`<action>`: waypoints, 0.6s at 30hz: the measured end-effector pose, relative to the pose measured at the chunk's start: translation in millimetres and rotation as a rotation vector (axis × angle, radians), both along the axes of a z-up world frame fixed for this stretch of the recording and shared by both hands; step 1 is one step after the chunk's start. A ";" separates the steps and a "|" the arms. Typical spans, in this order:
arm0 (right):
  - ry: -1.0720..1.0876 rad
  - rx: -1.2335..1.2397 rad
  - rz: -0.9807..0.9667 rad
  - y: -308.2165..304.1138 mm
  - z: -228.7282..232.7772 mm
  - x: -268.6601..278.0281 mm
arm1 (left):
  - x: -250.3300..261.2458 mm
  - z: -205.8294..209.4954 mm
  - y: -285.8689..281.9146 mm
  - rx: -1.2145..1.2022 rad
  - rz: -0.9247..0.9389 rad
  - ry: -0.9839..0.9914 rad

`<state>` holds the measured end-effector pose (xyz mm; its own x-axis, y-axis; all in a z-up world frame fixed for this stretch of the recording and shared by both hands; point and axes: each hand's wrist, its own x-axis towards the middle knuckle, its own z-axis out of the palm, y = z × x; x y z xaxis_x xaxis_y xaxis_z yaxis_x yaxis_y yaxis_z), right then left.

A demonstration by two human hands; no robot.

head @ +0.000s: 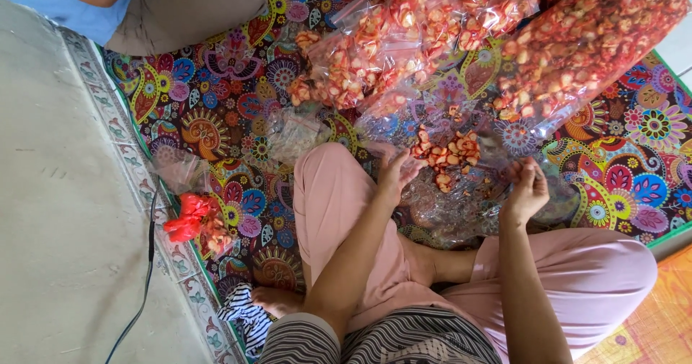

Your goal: A person is sitting on the floor and packing small red food items into individual plastic bags.

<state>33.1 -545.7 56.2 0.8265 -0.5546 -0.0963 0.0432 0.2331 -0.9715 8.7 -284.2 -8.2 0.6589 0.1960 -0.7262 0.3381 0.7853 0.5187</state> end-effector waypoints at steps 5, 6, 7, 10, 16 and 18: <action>0.090 0.039 0.094 12.3 0.6 -6.0 | 7.2 17.1 -11.0 -0.047 -0.034 -0.063; 0.093 0.070 0.093 18.8 6.6 -5.9 | 12.5 19.2 -14.5 -0.074 -0.039 -0.084; 0.092 0.071 0.091 20.5 5.0 -4.9 | 15.5 19.6 -16.2 -0.073 -0.040 -0.086; 0.119 0.107 0.116 17.0 -0.9 -0.2 | 27.0 16.0 -27.0 -0.166 -0.026 -0.148; 0.162 0.137 0.158 0.2 10.7 1.4 | 42.4 -2.6 -38.1 -0.435 0.125 -0.123; 0.128 0.093 0.148 -11.3 14.6 2.0 | 49.8 -12.9 -43.2 -0.519 0.195 -0.104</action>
